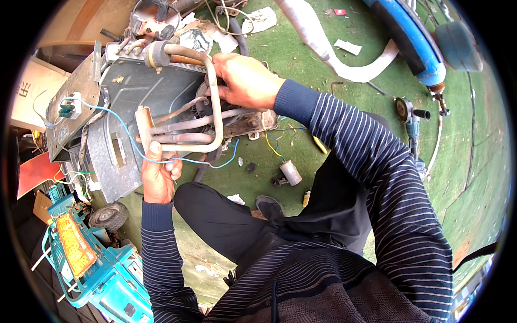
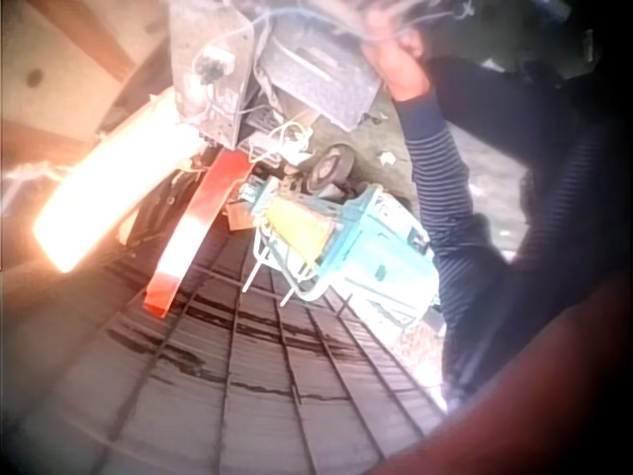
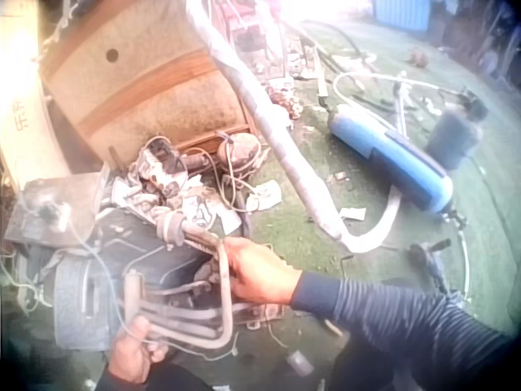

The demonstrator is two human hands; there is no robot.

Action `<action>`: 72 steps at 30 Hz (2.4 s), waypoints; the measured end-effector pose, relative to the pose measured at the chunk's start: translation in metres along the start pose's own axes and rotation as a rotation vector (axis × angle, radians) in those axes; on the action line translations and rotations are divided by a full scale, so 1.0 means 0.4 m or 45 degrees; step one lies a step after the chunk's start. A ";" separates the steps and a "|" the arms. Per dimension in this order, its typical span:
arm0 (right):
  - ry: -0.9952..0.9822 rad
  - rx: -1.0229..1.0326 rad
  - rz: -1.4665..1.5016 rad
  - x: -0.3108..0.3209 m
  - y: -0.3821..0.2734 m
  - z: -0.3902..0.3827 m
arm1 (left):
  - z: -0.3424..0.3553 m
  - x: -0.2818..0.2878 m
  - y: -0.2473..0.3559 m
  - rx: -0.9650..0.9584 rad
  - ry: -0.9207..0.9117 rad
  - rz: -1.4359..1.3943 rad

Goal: The person is repairing a disassembled appliance, likely a washing machine, in a cluttered workshop. They use a soldering iron to heat and attach a white plastic tube to a metal manifold, and use pliers to manipulate wires and components.

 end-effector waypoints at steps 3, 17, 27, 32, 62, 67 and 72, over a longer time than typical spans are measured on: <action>0.028 0.111 0.119 -0.001 0.000 0.006 | 0.000 0.000 0.001 0.005 -0.013 0.016; 0.054 0.203 0.138 0.006 -0.003 0.009 | 0.003 -0.004 -0.001 0.001 -0.009 0.017; 0.045 0.126 0.014 -0.010 0.001 0.004 | 0.006 0.005 -0.010 0.013 -0.044 0.033; 0.020 0.086 0.003 -0.009 0.005 0.007 | 0.002 0.004 -0.007 0.027 -0.038 0.020; -0.299 -0.779 -0.685 0.006 0.436 -0.340 | 0.013 0.009 -0.005 0.019 -0.080 0.061; 0.087 -0.601 -0.547 0.045 0.311 -0.250 | 0.010 0.021 -0.016 0.031 -0.035 0.049; -0.003 -0.226 0.194 0.058 0.072 -0.106 | 0.011 0.016 -0.008 -0.003 -0.029 0.057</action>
Point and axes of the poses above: each hand's wrist, its own z-axis towards the middle knuckle, its own x-axis out of the back of the hand, y = z × x, the point moved 6 cm from there along z, towards the middle knuckle, and after that the axes turned 12 degrees about x, right-handed, at the moved point
